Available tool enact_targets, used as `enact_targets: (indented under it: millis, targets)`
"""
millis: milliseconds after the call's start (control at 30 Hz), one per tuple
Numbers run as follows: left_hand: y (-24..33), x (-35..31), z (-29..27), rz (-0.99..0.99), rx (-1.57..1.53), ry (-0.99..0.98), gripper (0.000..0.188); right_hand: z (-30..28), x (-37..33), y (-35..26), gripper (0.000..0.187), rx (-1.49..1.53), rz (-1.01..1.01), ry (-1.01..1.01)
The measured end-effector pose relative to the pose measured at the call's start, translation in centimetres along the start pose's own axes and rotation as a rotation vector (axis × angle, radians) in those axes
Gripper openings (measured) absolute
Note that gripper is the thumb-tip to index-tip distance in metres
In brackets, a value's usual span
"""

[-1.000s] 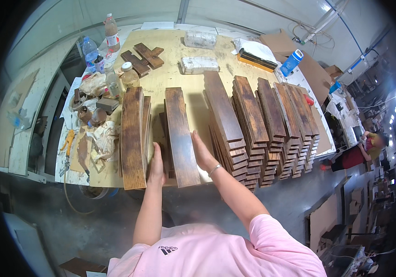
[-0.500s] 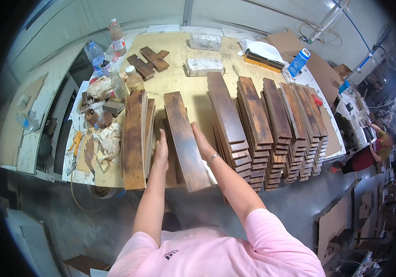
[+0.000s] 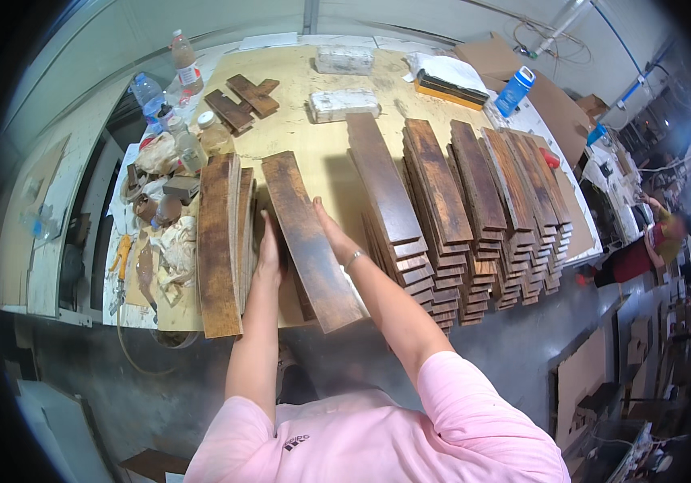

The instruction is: The person wipes curved wooden components with a cloth and sands the edges of several pieces before stacking them together.

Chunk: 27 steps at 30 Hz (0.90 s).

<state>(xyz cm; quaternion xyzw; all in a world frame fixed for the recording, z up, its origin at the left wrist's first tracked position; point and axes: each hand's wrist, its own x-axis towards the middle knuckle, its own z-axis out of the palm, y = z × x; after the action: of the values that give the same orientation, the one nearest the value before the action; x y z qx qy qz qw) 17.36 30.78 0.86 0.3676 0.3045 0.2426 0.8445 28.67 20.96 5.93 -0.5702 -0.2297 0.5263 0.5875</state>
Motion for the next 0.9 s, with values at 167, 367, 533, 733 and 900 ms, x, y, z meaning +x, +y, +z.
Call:
enact_targets:
  millis: [167, 367, 533, 733, 900]
  targets:
    - [-3.8, -8.5, -0.3, -0.09, 0.008, 0.008, 0.094, -1.1, -4.9, 4.1, 0.081, 0.159, 0.048, -0.033]
    - [-3.4, -10.8, 2.1, -0.119, -0.006, 0.099, 0.09, 0.6, -3.5, 10.5, 0.076, 0.893, 0.193, -0.28]
    - [-2.7, -9.8, -1.0, -0.081, -0.072, 0.059, 0.093, 3.5, -3.0, 9.6, 0.082, 0.675, 0.139, -0.208]
    - [-4.3, -14.0, -1.4, 0.111, 0.078, 0.241, 0.067, 2.1, -5.5, 12.4, 0.065, 0.167, -0.174, 0.118]
    - [-9.7, -23.5, -3.2, 0.077, 0.332, 0.393, 0.03, -3.2, -20.1, 7.5, 0.033, -0.53, -0.503, 0.234]
